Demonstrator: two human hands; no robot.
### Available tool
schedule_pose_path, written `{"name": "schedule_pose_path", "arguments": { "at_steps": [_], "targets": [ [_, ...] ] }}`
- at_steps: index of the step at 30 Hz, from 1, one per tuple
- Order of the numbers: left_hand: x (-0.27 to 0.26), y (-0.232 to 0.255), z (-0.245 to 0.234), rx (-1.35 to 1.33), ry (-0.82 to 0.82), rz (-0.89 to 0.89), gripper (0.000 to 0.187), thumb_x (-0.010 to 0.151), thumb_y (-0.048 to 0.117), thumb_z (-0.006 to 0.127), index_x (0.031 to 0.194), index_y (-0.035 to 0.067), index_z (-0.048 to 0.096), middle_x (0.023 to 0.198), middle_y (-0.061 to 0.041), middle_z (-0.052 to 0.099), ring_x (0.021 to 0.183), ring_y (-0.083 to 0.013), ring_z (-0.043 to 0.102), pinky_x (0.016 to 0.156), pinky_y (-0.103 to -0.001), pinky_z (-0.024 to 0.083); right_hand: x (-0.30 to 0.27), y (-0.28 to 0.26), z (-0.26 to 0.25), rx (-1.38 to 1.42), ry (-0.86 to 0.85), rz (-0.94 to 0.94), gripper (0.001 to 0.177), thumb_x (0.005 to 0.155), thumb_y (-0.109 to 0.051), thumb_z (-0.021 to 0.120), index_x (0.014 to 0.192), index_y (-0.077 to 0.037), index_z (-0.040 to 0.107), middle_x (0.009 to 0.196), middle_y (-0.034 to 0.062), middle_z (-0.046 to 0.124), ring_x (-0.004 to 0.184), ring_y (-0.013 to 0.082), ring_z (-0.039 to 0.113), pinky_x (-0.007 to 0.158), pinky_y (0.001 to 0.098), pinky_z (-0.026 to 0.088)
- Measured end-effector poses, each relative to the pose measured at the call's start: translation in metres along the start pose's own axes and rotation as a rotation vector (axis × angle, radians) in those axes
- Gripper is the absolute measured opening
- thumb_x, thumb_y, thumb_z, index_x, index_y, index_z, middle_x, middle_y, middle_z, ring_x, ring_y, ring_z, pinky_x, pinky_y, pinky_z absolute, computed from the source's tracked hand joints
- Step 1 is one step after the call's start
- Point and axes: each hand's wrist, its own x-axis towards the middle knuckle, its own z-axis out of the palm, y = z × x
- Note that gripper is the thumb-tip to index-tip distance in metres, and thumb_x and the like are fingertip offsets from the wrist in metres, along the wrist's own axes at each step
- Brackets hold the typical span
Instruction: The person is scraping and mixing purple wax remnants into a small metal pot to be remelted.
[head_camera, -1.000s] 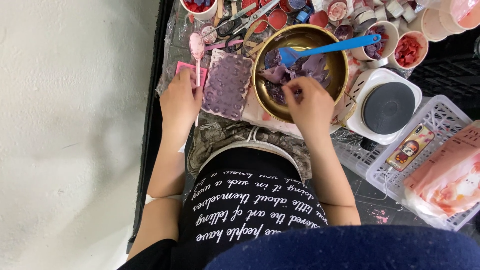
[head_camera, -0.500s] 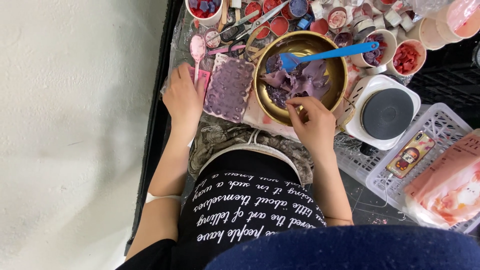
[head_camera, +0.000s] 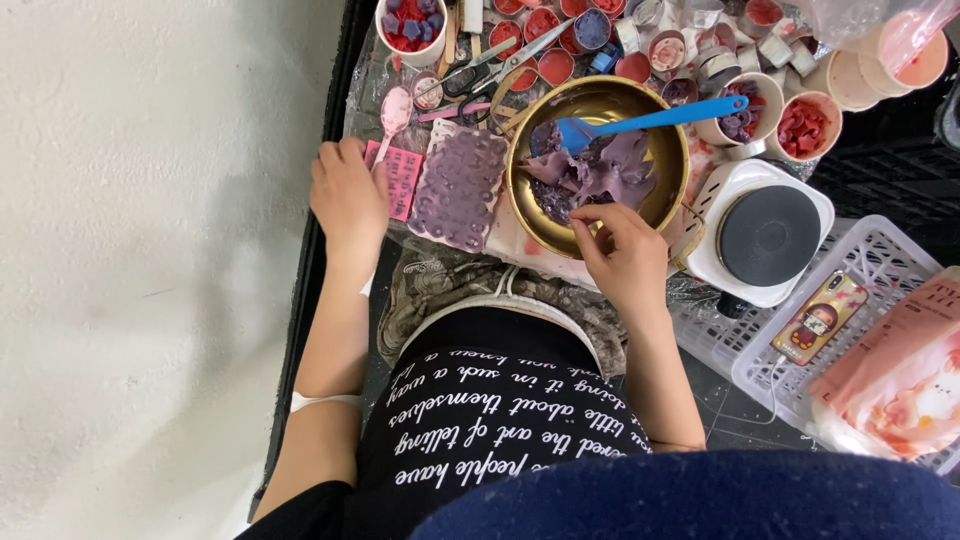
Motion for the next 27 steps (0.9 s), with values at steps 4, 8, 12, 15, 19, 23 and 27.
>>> {"name": "schedule_pose_path", "arguments": {
  "at_steps": [4, 8, 12, 15, 19, 23, 27],
  "targets": [
    [0.001, -0.023, 0.006, -0.073, -0.093, -0.063, 0.027, 0.092, 0.020, 0.071, 0.111, 0.005, 0.059, 0.105, -0.017, 0.061, 0.094, -0.0388, 0.065, 0.070, -0.050, 0.053, 0.000, 0.000, -0.001, -0.013, -0.006, 0.011, 0.009, 0.094, -0.011, 0.077, 0.103, -0.010, 0.076, 0.092, 0.0041, 0.072, 0.065, 0.0130, 0.066, 0.059, 0.0278, 0.051],
    [0.006, -0.026, -0.003, -0.106, -0.126, -0.051, 0.015, 0.101, 0.018, 0.065, 0.111, 0.008, 0.059, 0.107, -0.013, 0.065, 0.093, -0.0374, 0.067, 0.075, -0.051, 0.053, 0.000, 0.001, -0.001, -0.006, -0.004, 0.015, 0.009, 0.094, -0.010, 0.077, 0.103, -0.010, 0.076, 0.092, 0.0044, 0.072, 0.065, 0.0127, 0.065, 0.058, 0.0277, 0.051],
    [0.007, -0.017, -0.022, -0.264, 0.053, 0.059, 0.013, 0.107, 0.011, 0.061, 0.115, 0.002, 0.060, 0.106, -0.017, 0.066, 0.089, -0.0366, 0.068, 0.072, -0.046, 0.053, 0.003, -0.003, -0.002, 0.036, -0.003, -0.016, 0.010, 0.094, -0.009, 0.077, 0.103, -0.008, 0.075, 0.093, 0.0051, 0.073, 0.067, 0.0125, 0.066, 0.059, 0.0270, 0.051],
    [0.011, 0.020, -0.054, -0.618, -0.234, 0.037, 0.016, 0.104, 0.010, 0.057, 0.117, 0.001, 0.062, 0.094, -0.013, 0.070, 0.074, -0.0240, 0.069, 0.065, -0.037, 0.052, 0.004, -0.002, 0.001, 0.086, 0.011, -0.054, 0.015, 0.094, -0.009, 0.078, 0.108, -0.010, 0.074, 0.096, 0.0063, 0.073, 0.069, 0.0134, 0.066, 0.059, 0.0263, 0.052],
    [0.013, 0.070, -0.064, -0.842, -0.460, 0.086, 0.022, 0.102, 0.012, 0.058, 0.121, 0.004, 0.065, 0.089, -0.011, 0.073, 0.069, -0.0176, 0.068, 0.061, -0.032, 0.051, 0.014, -0.014, -0.014, 0.105, 0.041, -0.029, 0.030, 0.093, -0.009, 0.077, 0.121, -0.010, 0.069, 0.107, 0.0053, 0.071, 0.074, 0.0152, 0.068, 0.065, 0.0296, 0.053],
    [0.017, 0.101, -0.059, -0.854, -0.493, 0.387, 0.022, 0.101, 0.011, 0.063, 0.120, 0.002, 0.068, 0.095, -0.013, 0.072, 0.079, -0.0276, 0.070, 0.071, -0.037, 0.053, 0.031, -0.017, -0.035, -0.153, 0.172, -0.216, 0.045, 0.094, -0.013, 0.082, 0.136, -0.011, 0.066, 0.138, 0.0128, 0.056, 0.104, 0.0269, 0.063, 0.086, 0.0400, 0.054],
    [0.018, 0.121, -0.063, -0.853, -0.487, 0.530, 0.020, 0.101, 0.015, 0.065, 0.115, 0.001, 0.069, 0.104, -0.015, 0.072, 0.089, -0.0343, 0.071, 0.077, -0.040, 0.055, 0.046, -0.020, -0.056, -0.314, 0.136, -0.377, 0.043, 0.094, -0.012, 0.081, 0.135, -0.014, 0.071, 0.152, 0.0174, 0.048, 0.128, 0.0360, 0.054, 0.104, 0.0481, 0.047]
  ]
}}
